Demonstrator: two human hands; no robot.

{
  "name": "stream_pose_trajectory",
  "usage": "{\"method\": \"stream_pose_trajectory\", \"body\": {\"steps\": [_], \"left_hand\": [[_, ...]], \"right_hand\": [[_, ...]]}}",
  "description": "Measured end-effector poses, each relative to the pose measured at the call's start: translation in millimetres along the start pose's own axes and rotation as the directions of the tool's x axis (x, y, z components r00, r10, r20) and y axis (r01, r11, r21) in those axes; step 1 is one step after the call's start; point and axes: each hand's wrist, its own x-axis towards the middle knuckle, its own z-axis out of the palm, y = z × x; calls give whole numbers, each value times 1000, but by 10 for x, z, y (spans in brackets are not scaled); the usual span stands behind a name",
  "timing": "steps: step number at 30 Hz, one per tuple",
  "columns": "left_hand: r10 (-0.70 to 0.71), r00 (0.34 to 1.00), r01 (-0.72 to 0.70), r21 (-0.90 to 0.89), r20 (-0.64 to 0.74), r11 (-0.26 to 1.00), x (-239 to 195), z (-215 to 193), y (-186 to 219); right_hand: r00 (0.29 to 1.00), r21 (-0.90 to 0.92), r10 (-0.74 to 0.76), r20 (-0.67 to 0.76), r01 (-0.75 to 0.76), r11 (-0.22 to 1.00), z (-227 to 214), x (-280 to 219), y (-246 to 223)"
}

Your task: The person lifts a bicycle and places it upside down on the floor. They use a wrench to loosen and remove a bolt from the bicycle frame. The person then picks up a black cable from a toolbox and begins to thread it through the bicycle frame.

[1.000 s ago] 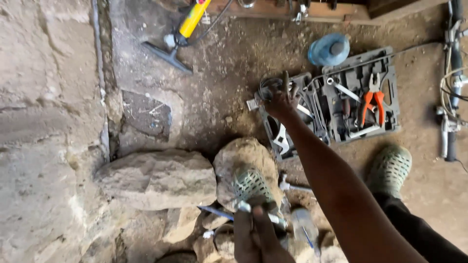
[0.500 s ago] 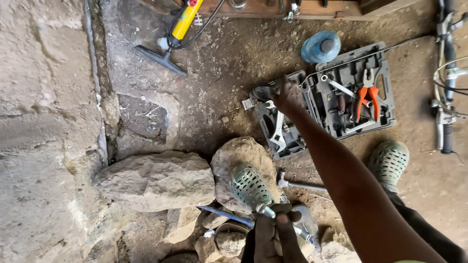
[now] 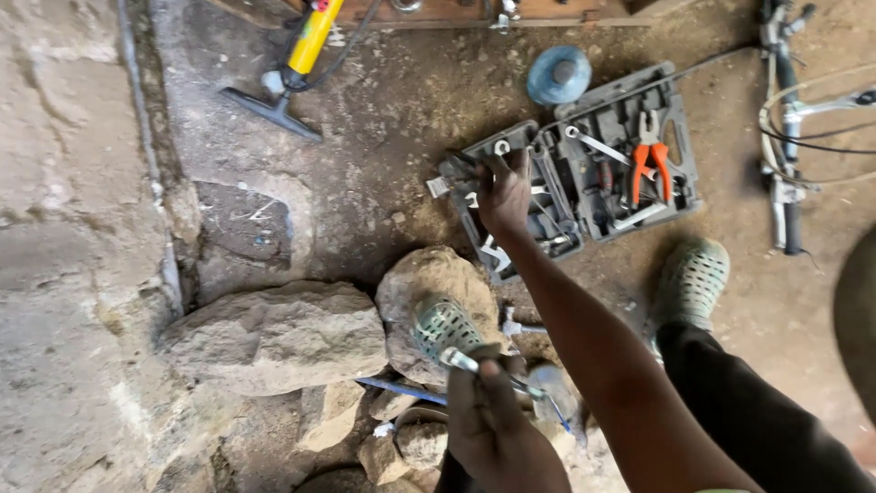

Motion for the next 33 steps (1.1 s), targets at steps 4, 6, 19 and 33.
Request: {"method": "stream_pose_trajectory", "body": {"steps": [4, 6, 19, 33], "left_hand": [[63, 998, -63, 25, 0, 998, 227, 714, 470], [116, 993, -115, 48, -3, 992, 234, 754, 508], [79, 993, -86, 69, 89, 994, 255, 932, 577], [-197, 941, 82, 379, 276, 922, 305, 889, 720]], "right_hand": [[997, 188, 31, -72, -17, 982, -962, -111, -693], [993, 282, 113, 34, -118, 952, -1349, -267, -943], [712, 709, 438, 548, -674, 207, -2440, -884, -1272], [715, 667, 50, 697, -672, 322, -2011, -683, -1209]]}}
